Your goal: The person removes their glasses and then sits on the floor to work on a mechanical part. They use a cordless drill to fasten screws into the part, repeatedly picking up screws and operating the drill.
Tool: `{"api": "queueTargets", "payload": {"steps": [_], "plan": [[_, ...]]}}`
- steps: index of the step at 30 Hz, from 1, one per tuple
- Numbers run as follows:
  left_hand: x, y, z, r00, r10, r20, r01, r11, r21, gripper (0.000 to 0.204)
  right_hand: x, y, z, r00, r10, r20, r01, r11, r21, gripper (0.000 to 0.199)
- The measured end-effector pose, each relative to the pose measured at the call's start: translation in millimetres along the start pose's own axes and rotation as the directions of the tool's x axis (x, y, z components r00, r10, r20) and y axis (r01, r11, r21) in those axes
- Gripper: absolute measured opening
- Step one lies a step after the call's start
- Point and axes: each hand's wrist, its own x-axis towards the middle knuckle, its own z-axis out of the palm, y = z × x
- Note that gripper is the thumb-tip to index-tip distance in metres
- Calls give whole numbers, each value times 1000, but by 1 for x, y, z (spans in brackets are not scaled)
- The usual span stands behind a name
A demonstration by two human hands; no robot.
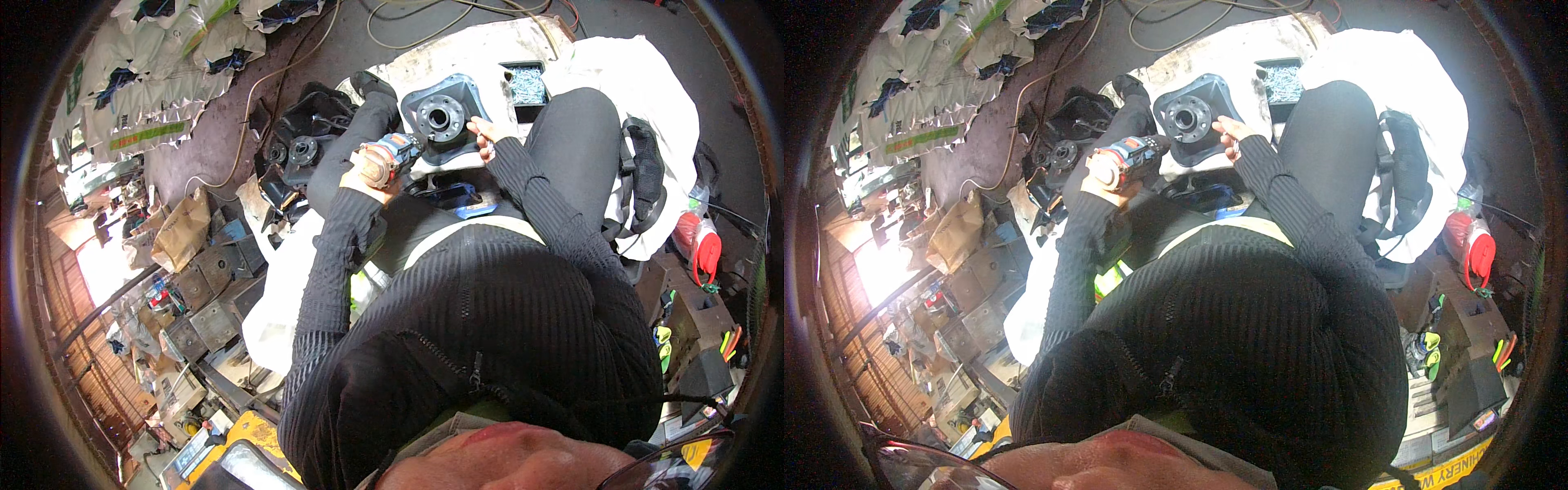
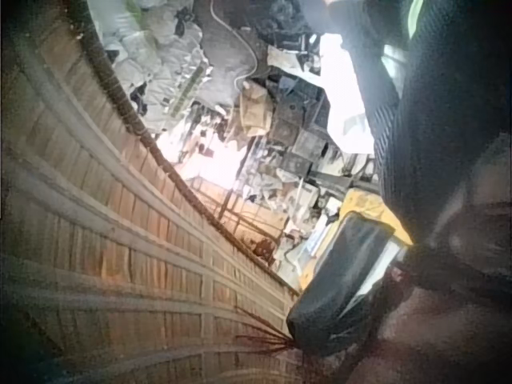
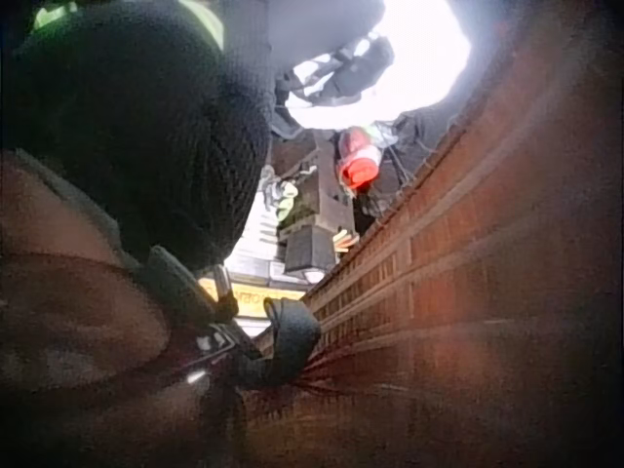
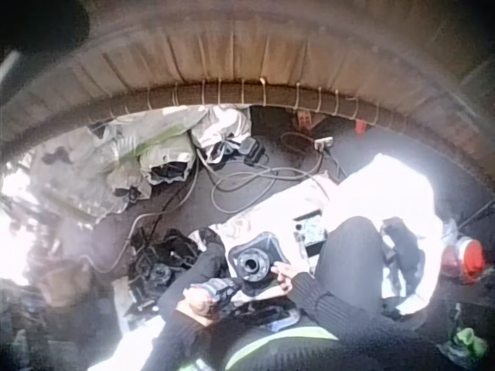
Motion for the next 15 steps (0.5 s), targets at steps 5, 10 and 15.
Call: {"api": "queueTargets", "payload": {"steps": [5,10,15], "plan": [[33,126,-17,873,-468,137,173,560,810,46,-4,-21,17,989,-142,31,145,969,-202,38],[41,136,-27,874,-465,142,224,644,731,40,10,-20,21,967,-244,69,251,881,-400,34],[40,76,-23,973,-223,58,207,958,199,36,16,-17,21,965,-258,36,245,848,-470,35]]}}
